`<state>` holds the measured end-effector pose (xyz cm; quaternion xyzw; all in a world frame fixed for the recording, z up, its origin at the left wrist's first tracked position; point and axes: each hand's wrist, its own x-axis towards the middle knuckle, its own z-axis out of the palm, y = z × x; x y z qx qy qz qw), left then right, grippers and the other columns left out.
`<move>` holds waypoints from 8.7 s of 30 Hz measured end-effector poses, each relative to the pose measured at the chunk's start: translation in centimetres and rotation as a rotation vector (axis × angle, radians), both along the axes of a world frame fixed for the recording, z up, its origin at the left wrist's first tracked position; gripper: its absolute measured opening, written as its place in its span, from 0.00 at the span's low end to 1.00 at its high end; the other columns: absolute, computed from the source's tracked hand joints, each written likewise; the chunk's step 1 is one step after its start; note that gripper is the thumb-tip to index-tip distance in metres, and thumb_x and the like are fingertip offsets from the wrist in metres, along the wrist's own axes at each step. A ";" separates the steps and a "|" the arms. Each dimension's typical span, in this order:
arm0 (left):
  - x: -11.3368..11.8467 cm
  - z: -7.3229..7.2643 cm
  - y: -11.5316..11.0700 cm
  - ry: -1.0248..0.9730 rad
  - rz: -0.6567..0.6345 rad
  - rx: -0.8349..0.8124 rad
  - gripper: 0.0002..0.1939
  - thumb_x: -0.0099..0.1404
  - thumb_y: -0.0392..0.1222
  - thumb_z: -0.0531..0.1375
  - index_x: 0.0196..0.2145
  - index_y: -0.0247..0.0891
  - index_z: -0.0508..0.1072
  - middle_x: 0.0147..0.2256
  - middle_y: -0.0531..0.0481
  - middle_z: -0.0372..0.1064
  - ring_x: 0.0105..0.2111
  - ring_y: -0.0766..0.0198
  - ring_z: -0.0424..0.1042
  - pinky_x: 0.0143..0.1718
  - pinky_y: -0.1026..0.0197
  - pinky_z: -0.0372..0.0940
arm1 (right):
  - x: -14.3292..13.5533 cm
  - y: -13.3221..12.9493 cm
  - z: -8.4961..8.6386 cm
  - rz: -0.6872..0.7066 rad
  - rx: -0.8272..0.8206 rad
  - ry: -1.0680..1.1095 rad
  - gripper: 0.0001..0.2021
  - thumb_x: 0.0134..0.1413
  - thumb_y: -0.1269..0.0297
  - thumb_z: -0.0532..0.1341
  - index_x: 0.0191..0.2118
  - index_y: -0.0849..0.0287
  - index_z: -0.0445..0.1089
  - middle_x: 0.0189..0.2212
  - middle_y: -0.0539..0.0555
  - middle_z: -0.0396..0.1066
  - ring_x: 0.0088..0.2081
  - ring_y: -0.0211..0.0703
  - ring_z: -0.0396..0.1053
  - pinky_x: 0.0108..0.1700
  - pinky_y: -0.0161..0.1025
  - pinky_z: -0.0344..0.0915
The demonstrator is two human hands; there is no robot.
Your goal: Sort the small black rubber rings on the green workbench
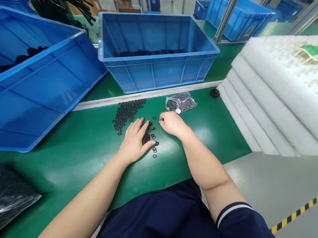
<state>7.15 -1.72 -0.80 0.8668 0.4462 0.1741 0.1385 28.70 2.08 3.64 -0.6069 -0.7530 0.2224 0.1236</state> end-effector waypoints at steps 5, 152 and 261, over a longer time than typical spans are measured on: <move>-0.2 0.0 -0.1 -0.040 0.017 -0.007 0.41 0.66 0.66 0.52 0.66 0.33 0.59 0.68 0.30 0.47 0.69 0.38 0.46 0.66 0.33 0.47 | 0.4 0.2 -0.3 -0.067 0.089 0.026 0.07 0.59 0.69 0.59 0.37 0.59 0.76 0.32 0.53 0.76 0.34 0.43 0.70 0.38 0.36 0.61; -0.6 0.8 -0.9 -0.661 0.127 -0.011 0.17 0.72 0.47 0.52 0.36 0.38 0.77 0.35 0.43 0.78 0.38 0.57 0.76 0.42 0.54 0.70 | 0.0 0.8 0.1 -0.220 0.078 -0.321 0.10 0.63 0.70 0.53 0.43 0.60 0.71 0.43 0.61 0.74 0.43 0.49 0.73 0.39 0.38 0.62; 0.3 -0.8 3.5 -0.329 0.128 0.025 0.13 0.68 0.44 0.56 0.40 0.39 0.81 0.32 0.48 0.70 0.35 0.61 0.69 0.40 0.58 0.65 | -3.1 0.5 -0.3 -0.255 0.018 -0.219 0.09 0.62 0.67 0.58 0.42 0.62 0.75 0.43 0.63 0.72 0.45 0.54 0.71 0.48 0.46 0.66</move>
